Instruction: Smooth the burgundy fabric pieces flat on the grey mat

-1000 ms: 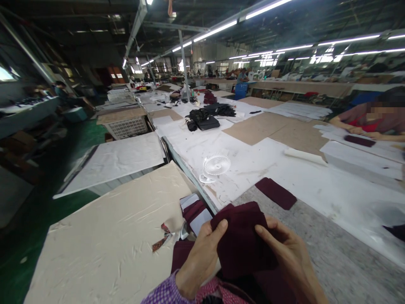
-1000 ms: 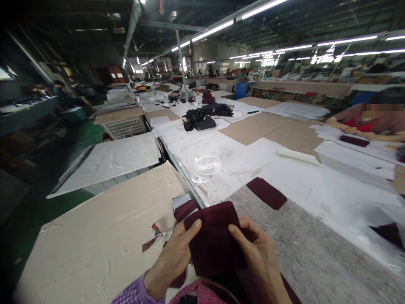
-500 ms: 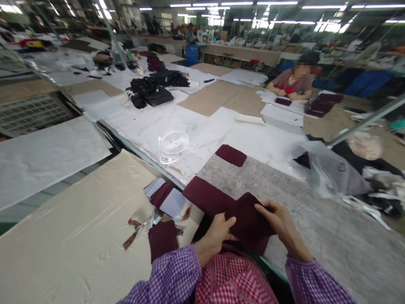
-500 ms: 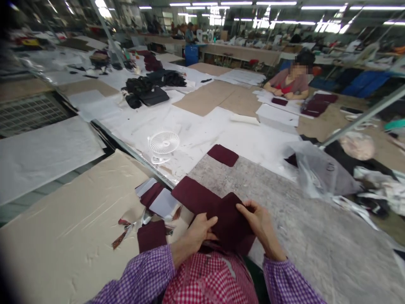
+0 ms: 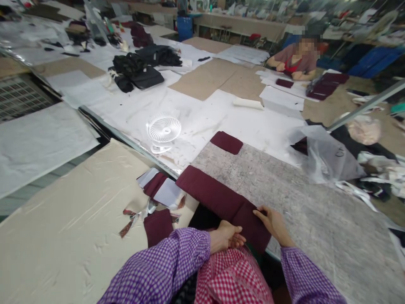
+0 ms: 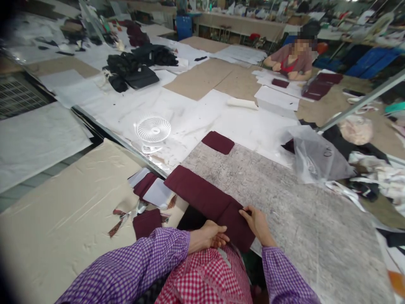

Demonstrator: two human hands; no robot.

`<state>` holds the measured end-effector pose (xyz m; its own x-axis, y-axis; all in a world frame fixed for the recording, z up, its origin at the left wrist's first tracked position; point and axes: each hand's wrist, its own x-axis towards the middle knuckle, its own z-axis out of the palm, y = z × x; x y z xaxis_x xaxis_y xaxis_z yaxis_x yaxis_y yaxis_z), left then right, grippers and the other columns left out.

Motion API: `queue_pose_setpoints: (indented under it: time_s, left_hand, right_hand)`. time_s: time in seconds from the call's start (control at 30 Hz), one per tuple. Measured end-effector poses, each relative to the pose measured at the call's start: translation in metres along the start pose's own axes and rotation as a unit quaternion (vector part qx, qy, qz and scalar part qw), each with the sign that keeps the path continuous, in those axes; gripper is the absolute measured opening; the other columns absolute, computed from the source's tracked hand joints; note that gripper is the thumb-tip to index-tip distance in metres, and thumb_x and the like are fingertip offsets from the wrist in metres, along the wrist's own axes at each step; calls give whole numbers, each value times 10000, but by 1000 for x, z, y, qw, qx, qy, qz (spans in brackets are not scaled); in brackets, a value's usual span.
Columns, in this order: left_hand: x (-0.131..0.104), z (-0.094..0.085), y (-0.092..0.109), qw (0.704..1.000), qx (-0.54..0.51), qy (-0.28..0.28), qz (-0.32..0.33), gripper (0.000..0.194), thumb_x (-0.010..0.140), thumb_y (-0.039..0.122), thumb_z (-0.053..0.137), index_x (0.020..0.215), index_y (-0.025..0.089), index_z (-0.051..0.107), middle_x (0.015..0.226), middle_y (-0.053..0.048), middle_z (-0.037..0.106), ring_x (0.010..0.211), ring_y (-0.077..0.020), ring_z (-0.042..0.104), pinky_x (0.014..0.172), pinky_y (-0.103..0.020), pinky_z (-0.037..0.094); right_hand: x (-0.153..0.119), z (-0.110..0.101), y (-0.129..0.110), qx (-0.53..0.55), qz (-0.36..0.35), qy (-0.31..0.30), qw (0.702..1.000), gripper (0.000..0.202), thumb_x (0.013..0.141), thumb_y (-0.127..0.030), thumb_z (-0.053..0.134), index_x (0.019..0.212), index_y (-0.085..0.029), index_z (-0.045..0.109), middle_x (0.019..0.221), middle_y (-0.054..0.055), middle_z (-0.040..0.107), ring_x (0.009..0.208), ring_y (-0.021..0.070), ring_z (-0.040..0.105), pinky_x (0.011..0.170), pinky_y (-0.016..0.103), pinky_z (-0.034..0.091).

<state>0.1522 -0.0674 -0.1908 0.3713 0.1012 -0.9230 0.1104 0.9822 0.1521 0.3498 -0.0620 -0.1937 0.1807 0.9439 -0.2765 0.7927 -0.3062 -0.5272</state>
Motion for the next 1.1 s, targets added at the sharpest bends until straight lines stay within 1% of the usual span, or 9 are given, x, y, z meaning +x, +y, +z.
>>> queue_pose_setpoints:
  time_s: [0.1,0.2,0.27,0.4,0.53,0.73,0.97,1.03,1.1]
  left_hand:
    - [12,-2,-1,1000,-1,25,9,488,921,265,445,518,46,612,406,-62,545,320,-67,449,332,-162,329]
    - [20,-3,-1,999,-7,43,23,526,924,293,443,477,62,599,383,-47,520,319,-59,439,326,-149,333]
    - [22,-3,-1,999,-10,47,26,532,925,295,440,470,68,597,393,-49,530,327,-59,449,327,-146,341]
    - [21,-1,-1,998,-14,55,26,536,930,291,425,470,74,591,413,-56,552,332,-64,461,323,-150,344]
    - [16,2,1,998,-16,64,21,526,932,287,422,480,71,582,416,-56,552,333,-68,476,336,-157,350]
    - [11,5,4,997,-18,74,16,491,934,276,416,500,94,553,425,-48,562,343,-73,486,371,-169,365]
    - [11,4,2,996,13,72,47,488,949,298,376,521,114,521,480,-38,586,373,-59,505,398,-160,377]
    - [10,3,0,996,39,60,58,481,945,312,384,529,118,527,505,-42,606,390,-66,518,418,-169,399]
    - [7,1,-3,994,85,32,64,456,918,316,444,521,116,548,507,-55,617,400,-94,538,424,-200,415]
  right_hand:
    - [8,7,3,2,-14,13,1000,338,763,-509,518,730,-200,648,630,27,654,574,186,567,570,297,393]
    - [14,15,7,1,-29,28,999,353,785,-515,493,758,-196,642,716,51,675,645,207,589,629,318,409]
    - [16,20,10,-2,-37,37,999,363,798,-517,478,773,-190,632,756,67,677,684,220,596,661,332,414]
    - [17,26,13,-10,-50,47,998,366,819,-514,461,796,-186,621,778,72,672,693,222,593,670,337,419]
    - [18,27,12,-23,-59,55,996,362,837,-508,446,779,-189,607,778,70,667,713,224,600,688,339,422]
    - [21,29,10,-48,-61,58,995,393,869,-518,403,789,-191,607,770,77,669,705,239,610,663,344,420]
    - [19,34,9,-67,-78,73,992,425,897,-528,346,801,-192,588,777,77,659,699,235,608,653,341,426]
    - [18,34,7,-73,-86,76,991,434,904,-528,328,807,-190,582,785,81,652,707,236,606,659,345,431]
    - [18,34,6,-79,-98,74,989,431,911,-520,317,811,-191,576,804,86,645,734,238,606,669,346,435]
